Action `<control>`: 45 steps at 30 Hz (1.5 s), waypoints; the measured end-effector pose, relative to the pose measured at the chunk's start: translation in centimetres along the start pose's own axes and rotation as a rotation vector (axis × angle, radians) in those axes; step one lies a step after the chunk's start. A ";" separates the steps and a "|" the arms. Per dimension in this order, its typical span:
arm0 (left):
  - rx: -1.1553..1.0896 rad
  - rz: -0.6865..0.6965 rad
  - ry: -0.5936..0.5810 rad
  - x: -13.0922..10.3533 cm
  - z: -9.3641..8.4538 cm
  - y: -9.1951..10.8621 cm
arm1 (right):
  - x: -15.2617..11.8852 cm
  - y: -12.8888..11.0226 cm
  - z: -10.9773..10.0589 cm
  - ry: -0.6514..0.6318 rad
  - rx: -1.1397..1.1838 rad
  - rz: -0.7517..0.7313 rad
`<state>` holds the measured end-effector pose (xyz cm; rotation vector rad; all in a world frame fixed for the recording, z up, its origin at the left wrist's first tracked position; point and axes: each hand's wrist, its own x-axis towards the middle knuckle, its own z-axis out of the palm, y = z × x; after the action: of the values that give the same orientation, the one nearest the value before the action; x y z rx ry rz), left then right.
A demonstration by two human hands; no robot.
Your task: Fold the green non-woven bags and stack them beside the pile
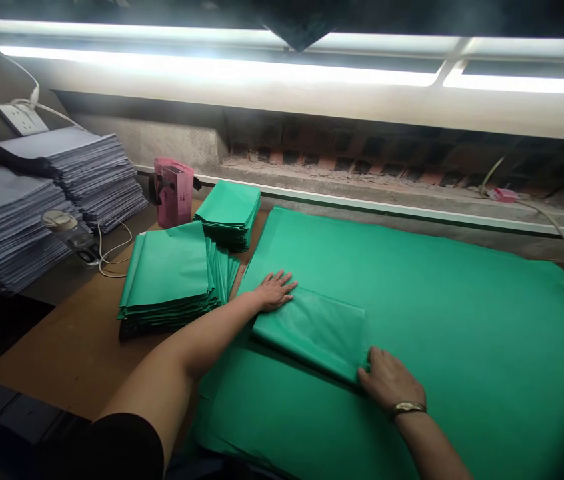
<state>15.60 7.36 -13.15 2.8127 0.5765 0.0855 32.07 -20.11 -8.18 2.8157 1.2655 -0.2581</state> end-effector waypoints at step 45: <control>0.096 -0.007 -0.001 -13.8 2.7 5.3 | -4.0 -2.1 9.2 0.225 -0.168 -0.061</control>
<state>5.21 -3.43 -14.35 2.9027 0.6051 0.0568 26.71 -22.67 -16.53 2.7250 1.3442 0.1611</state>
